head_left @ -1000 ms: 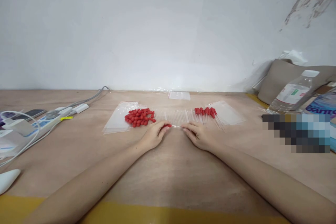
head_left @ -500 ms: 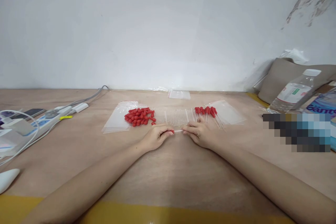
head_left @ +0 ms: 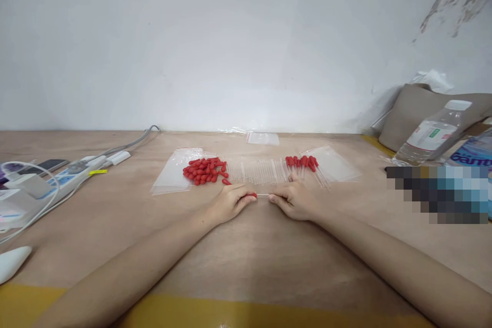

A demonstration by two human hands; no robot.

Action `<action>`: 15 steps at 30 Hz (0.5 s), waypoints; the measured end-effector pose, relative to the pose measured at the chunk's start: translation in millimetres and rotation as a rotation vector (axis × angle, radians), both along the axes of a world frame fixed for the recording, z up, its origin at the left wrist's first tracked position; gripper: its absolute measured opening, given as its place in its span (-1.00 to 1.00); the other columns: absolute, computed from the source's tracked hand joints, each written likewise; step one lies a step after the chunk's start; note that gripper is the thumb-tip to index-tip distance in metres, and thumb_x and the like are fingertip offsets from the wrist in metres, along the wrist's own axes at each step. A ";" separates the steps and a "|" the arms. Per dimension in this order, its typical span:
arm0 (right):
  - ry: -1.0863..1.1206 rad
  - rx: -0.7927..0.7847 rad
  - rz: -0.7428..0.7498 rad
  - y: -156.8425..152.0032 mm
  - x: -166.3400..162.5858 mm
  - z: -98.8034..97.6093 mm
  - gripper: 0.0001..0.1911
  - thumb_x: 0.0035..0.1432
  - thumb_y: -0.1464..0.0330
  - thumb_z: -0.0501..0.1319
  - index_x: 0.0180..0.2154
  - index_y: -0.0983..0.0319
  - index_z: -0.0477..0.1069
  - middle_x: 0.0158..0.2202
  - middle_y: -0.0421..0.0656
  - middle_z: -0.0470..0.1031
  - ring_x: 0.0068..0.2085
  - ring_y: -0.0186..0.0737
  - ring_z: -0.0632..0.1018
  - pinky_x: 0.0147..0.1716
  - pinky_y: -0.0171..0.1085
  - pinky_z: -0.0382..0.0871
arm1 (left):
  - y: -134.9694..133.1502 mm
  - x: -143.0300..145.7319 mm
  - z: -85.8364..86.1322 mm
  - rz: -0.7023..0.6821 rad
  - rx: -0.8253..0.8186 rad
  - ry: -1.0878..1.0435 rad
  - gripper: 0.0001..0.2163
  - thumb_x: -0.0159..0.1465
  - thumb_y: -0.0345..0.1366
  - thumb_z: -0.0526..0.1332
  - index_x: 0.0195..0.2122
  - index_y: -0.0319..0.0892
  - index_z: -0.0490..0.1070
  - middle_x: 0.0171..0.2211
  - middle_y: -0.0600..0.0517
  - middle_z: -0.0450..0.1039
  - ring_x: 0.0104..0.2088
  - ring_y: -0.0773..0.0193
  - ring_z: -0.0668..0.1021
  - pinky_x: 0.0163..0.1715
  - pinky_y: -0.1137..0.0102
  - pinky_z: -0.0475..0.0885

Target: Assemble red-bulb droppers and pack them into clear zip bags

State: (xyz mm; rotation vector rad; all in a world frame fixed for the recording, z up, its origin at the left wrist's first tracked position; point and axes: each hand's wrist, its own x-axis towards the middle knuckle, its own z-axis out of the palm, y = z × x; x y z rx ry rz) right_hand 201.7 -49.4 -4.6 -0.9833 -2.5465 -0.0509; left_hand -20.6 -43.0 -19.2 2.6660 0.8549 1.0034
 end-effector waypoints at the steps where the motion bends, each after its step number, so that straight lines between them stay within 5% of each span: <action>1: 0.001 -0.042 -0.006 -0.6 -1.0 1.3 -0.64 0.22 0.31 -0.06 -0.55 0.26 0.31 -0.57 -0.23 0.40 -0.56 -0.42 0.26 -0.32 -0.28 -0.03 | -0.1 0.2 -0.1 -0.001 0.007 0.004 -0.86 0.25 -0.32 0.07 -0.30 -0.22 0.39 -0.41 0.02 0.43 -0.39 0.37 0.45 -0.37 0.50 0.33; 15: 0.052 -0.289 -0.008 3.1 -12.1 3.0 -0.63 0.22 0.28 -0.07 -0.49 0.22 0.39 -0.56 -0.24 0.45 -0.55 -0.39 0.36 -0.19 -0.21 0.08 | 2.0 1.5 -1.0 -0.001 0.017 0.040 -0.86 0.25 -0.31 0.05 -0.30 -0.22 0.35 -0.42 0.01 0.41 -0.41 0.35 0.44 -0.41 0.49 0.32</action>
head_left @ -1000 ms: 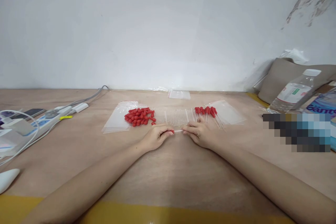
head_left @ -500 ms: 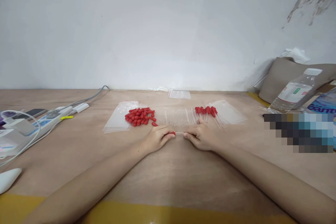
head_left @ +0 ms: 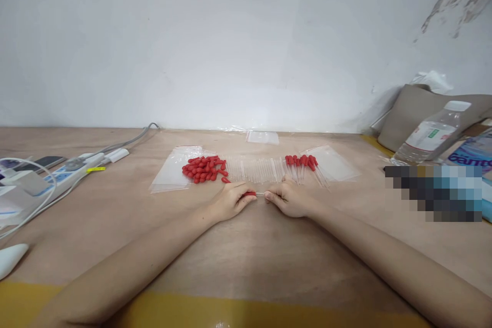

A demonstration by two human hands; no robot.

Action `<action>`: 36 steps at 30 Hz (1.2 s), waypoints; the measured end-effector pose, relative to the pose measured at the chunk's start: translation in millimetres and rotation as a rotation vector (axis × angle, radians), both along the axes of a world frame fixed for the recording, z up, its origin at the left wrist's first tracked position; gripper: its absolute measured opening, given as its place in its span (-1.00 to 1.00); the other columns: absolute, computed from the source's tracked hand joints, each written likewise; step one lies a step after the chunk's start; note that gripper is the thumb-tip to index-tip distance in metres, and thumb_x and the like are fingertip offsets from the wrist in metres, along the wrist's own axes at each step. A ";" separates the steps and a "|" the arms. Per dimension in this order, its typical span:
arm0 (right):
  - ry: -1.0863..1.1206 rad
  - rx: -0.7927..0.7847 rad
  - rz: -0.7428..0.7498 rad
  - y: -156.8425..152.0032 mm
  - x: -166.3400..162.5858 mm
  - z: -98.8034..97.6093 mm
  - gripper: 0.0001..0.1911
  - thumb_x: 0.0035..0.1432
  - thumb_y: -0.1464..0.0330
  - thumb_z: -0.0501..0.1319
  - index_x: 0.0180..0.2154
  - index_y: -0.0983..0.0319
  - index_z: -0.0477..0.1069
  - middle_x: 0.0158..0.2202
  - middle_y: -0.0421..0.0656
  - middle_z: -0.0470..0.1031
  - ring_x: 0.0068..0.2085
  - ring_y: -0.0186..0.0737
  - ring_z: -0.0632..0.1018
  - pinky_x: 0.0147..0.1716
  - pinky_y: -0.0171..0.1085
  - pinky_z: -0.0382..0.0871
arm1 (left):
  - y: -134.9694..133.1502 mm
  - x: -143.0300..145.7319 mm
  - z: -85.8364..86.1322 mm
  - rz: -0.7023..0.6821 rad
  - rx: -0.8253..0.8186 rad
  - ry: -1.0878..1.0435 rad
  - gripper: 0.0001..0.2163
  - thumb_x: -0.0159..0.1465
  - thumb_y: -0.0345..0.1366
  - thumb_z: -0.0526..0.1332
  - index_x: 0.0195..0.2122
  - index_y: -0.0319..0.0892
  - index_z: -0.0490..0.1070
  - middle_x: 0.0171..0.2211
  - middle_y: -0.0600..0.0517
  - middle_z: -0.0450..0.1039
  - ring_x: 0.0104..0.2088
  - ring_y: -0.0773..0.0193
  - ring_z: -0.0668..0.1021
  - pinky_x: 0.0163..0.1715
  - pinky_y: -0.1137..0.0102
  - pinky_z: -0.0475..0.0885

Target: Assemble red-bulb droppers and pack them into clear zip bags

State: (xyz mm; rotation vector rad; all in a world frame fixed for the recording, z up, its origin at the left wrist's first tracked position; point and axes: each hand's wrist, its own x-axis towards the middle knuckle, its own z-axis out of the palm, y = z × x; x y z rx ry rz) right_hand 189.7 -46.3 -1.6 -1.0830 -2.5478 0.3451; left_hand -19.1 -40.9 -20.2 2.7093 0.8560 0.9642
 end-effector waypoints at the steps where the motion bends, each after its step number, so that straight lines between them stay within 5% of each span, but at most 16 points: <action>1: 0.008 -0.009 0.001 0.2 -0.5 1.1 -0.62 0.22 0.27 -0.07 -0.50 0.22 0.39 -0.57 -0.25 0.44 -0.55 -0.38 0.36 -0.18 -0.20 0.08 | 0.2 0.2 0.0 -0.001 0.000 0.005 -0.86 0.25 -0.31 0.05 -0.30 -0.23 0.35 -0.42 0.01 0.41 -0.41 0.35 0.43 -0.41 0.48 0.31; 16: 0.141 -0.452 0.003 8.7 -0.8 2.3 -0.46 0.19 0.09 -0.14 -0.60 0.26 0.33 -0.67 -0.27 0.24 -0.60 -0.42 0.25 -0.51 -0.39 0.14 | -2.4 2.2 6.5 -0.030 -0.044 -0.010 -0.83 0.24 -0.28 0.07 -0.31 -0.24 0.39 -0.42 0.00 0.42 -0.40 0.34 0.45 -0.37 0.47 0.32; 23: 0.157 -0.065 -0.053 2.1 5.7 1.4 -0.73 0.17 0.20 0.01 -0.27 0.22 0.34 -0.52 -0.26 0.41 -0.48 -0.35 0.38 -0.33 -0.31 0.15 | 3.9 -0.1 6.9 0.097 -0.238 -0.129 -0.81 0.14 -0.22 0.20 -0.28 -0.20 0.43 -0.38 0.04 0.48 -0.40 0.35 0.48 -0.39 0.48 0.34; 30: 0.082 0.291 -0.035 0.0 1.7 -14.1 -0.72 0.22 0.32 -0.07 -0.36 0.24 0.36 -0.45 -0.18 0.48 -0.47 -0.35 0.40 -0.28 -0.26 0.05 | 0.9 -0.1 6.2 0.073 -0.206 -0.113 -0.86 0.17 -0.27 0.17 -0.34 -0.19 0.47 -0.42 0.05 0.49 -0.42 0.36 0.48 -0.39 0.48 0.33; 36: 0.076 0.282 -0.084 0.1 -5.2 -15.0 -0.62 0.24 0.31 -0.11 -0.55 0.25 0.29 -0.61 -0.25 0.39 -0.58 -0.41 0.27 -0.31 -0.27 0.02 | 0.7 1.1 3.8 0.064 -0.150 -0.129 -0.86 0.18 -0.27 0.17 -0.38 -0.21 0.47 -0.45 0.03 0.48 -0.44 0.35 0.47 -0.42 0.48 0.33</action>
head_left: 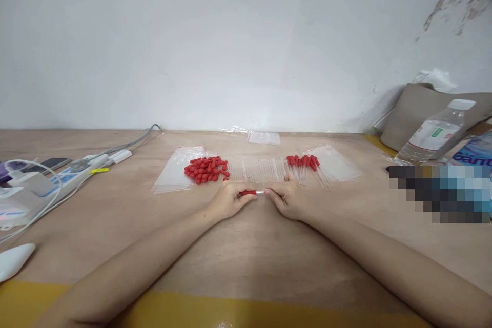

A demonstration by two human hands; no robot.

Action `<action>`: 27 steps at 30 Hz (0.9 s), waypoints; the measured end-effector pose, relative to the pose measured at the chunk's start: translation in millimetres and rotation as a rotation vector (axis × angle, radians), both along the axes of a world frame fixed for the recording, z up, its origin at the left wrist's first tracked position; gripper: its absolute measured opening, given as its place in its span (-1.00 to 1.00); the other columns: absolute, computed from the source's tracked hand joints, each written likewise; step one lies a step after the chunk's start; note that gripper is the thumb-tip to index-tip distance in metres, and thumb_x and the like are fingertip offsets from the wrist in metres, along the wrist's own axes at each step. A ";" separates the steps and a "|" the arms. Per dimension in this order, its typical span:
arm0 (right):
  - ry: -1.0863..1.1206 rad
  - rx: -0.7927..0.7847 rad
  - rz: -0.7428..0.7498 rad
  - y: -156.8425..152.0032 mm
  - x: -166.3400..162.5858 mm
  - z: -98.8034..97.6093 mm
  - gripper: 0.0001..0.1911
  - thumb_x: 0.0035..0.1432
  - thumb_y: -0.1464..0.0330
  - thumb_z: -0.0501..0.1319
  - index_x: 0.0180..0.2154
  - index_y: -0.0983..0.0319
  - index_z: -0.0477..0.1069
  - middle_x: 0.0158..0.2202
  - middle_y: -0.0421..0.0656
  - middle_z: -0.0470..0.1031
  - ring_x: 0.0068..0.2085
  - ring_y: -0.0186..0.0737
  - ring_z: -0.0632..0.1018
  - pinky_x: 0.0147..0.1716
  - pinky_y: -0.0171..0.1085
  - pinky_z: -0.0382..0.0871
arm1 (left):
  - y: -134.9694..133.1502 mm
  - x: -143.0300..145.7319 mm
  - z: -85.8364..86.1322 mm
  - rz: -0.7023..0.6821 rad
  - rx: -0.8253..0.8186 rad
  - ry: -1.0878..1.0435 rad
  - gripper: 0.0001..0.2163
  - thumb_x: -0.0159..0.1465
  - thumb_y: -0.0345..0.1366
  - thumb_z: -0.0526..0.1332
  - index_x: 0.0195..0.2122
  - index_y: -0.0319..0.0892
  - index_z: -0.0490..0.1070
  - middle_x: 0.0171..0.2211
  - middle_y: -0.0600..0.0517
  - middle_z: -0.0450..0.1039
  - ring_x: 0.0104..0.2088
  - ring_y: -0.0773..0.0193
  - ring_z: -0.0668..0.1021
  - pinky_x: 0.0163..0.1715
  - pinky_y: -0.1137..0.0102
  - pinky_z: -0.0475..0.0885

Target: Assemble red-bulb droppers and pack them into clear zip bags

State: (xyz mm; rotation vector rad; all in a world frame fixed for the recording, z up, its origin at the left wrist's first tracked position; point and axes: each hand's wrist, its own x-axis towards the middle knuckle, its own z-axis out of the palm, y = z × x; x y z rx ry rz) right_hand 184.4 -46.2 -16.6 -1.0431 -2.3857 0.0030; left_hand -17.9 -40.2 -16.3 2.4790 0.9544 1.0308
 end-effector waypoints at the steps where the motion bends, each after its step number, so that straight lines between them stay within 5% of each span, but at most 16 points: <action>1: -0.001 -0.020 -0.015 0.1 -0.4 0.7 -0.61 0.24 0.30 -0.12 -0.56 0.25 0.27 -0.63 -0.26 0.37 -0.59 -0.41 0.26 -0.31 -0.27 0.02 | 0.3 0.4 0.0 0.004 0.003 -0.009 -0.86 0.17 -0.27 0.18 -0.38 -0.22 0.47 -0.45 0.03 0.48 -0.44 0.36 0.47 -0.42 0.48 0.33; 10: -0.075 -0.040 0.005 2.2 15.6 23.2 -0.79 0.15 0.31 0.06 -0.43 0.22 0.40 -0.40 -0.16 0.44 -0.35 -0.29 0.41 -0.34 -0.30 0.11 | 3.7 -7.6 2.9 0.075 0.144 0.086 -0.67 0.08 -0.13 0.25 -0.16 -0.17 0.41 -0.29 -0.02 0.46 -0.28 0.24 0.45 -0.24 0.35 0.33; 12: 0.048 -0.082 -0.086 12.3 30.3 28.9 -0.80 0.13 0.33 0.06 -0.44 0.23 0.41 -0.43 -0.16 0.44 -0.40 -0.31 0.41 -0.40 -0.33 0.16 | 7.5 -16.4 3.7 0.175 0.237 0.110 -0.60 0.05 -0.10 0.26 -0.12 -0.16 0.39 -0.23 -0.05 0.43 -0.21 0.18 0.41 -0.16 0.28 0.29; 18: 0.267 -0.171 -0.678 52.4 85.5 30.0 -0.80 0.01 0.28 0.13 -0.36 0.27 0.39 -0.52 -0.15 0.44 -0.44 -0.24 0.44 -0.45 -0.34 0.19 | 20.9 -37.3 2.9 0.385 0.278 0.191 -0.76 0.12 -0.15 0.20 -0.22 -0.15 0.43 -0.26 -0.02 0.39 -0.18 0.15 0.36 -0.14 0.23 0.24; 27: 0.115 -0.237 -0.837 55.6 97.4 16.4 -0.69 -0.02 0.18 0.10 -0.26 0.24 0.31 -0.39 -0.07 0.45 -0.37 -0.16 0.44 -0.50 -0.32 0.13 | 22.7 -37.5 -0.1 0.363 0.218 0.223 -0.73 0.10 -0.08 0.20 -0.33 -0.18 0.43 -0.36 -0.01 0.34 -0.29 0.21 0.37 -0.24 0.29 0.30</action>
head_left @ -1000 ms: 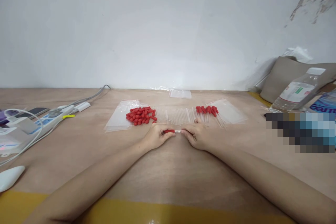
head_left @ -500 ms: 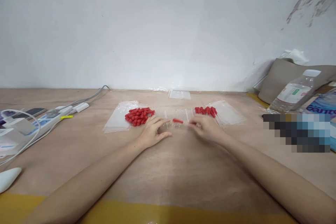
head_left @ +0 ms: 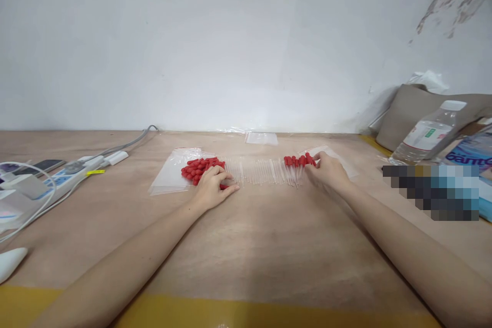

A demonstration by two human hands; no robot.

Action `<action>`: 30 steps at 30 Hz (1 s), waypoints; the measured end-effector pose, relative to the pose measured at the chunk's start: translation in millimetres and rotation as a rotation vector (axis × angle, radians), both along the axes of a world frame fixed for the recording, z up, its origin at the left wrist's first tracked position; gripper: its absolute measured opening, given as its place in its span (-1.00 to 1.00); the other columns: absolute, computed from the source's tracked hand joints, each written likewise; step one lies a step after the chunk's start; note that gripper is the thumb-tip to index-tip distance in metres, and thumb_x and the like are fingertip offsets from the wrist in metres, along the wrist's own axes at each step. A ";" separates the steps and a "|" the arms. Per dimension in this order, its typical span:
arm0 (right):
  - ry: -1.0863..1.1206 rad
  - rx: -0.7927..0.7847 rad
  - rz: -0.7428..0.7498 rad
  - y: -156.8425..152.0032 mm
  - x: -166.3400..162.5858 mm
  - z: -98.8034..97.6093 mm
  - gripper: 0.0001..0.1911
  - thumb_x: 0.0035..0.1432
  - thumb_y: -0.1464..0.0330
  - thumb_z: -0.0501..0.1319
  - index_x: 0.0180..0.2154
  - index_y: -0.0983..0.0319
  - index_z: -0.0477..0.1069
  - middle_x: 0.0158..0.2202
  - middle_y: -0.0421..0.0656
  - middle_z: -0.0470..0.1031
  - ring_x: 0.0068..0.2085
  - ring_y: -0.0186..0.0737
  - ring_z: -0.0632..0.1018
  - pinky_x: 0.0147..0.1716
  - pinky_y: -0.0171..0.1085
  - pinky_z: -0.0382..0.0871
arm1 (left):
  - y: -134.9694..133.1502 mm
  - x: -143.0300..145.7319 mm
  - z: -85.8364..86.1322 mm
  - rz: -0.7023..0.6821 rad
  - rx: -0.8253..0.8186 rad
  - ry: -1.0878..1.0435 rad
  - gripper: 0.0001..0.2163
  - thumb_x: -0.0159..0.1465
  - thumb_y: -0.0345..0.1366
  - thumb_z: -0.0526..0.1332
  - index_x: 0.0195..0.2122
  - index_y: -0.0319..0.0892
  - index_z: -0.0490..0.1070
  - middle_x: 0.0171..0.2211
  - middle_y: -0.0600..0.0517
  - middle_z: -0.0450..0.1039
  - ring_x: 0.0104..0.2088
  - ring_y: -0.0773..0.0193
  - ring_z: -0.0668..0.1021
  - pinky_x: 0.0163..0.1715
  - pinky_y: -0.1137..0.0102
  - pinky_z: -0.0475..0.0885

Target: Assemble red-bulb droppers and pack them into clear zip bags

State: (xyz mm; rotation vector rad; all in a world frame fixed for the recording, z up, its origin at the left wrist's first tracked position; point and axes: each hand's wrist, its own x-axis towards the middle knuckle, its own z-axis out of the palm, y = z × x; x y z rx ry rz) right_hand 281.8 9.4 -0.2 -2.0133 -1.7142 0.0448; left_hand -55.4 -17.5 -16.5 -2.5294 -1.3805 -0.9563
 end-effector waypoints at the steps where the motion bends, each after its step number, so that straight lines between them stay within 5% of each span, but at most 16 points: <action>1: -0.020 0.014 0.000 -2.0 -3.4 0.5 -0.69 -0.01 0.16 0.08 -0.27 0.21 0.32 -0.38 -0.09 0.45 -0.36 -0.15 0.44 -0.51 -0.32 0.11 | 0.3 -0.3 -0.6 -0.001 -0.014 0.000 -0.73 0.10 -0.08 0.19 -0.33 -0.19 0.43 -0.36 0.00 0.34 -0.30 0.22 0.38 -0.25 0.30 0.30; 7: -0.105 -0.023 0.177 -8.1 -16.6 1.0 -0.78 0.01 0.18 0.06 -0.32 0.09 0.39 -0.39 -0.22 0.47 -0.36 -0.21 0.44 -0.50 -0.33 0.07 | 1.3 -0.4 -2.4 0.010 -0.048 -0.004 -0.74 0.11 -0.09 0.19 -0.34 -0.19 0.43 -0.38 0.01 0.33 -0.31 0.23 0.40 -0.26 0.32 0.31; 13: -0.112 -0.064 0.061 -7.0 -6.1 5.7 -0.82 -0.03 0.26 0.06 -0.42 0.09 0.42 -0.40 -0.24 0.48 -0.35 -0.19 0.45 -0.53 -0.34 0.08 | 2.5 0.4 -2.5 0.021 -0.070 -0.014 -0.77 0.11 -0.11 0.19 -0.38 -0.18 0.44 -0.40 0.02 0.34 -0.34 0.25 0.41 -0.29 0.34 0.32; 17: -0.068 -0.059 0.111 -7.8 -12.3 4.8 -0.80 -0.05 0.22 0.08 -0.40 0.08 0.43 -0.41 -0.25 0.48 -0.36 -0.23 0.44 -0.51 -0.35 0.11 | 2.5 0.9 -2.2 0.024 -0.068 -0.025 -0.78 0.10 -0.12 0.19 -0.38 -0.18 0.43 -0.40 0.02 0.36 -0.36 0.26 0.42 -0.30 0.35 0.31; 30: -0.134 -0.335 0.084 -16.2 -35.4 11.4 -0.78 -0.06 0.28 0.06 -0.60 0.22 0.37 -0.49 -0.10 0.44 -0.39 -0.14 0.46 -0.48 -0.28 0.20 | 2.3 1.7 -1.6 0.023 -0.103 -0.034 -0.76 0.08 -0.10 0.21 -0.44 -0.20 0.36 -0.50 0.07 0.38 -0.46 0.31 0.42 -0.38 0.39 0.27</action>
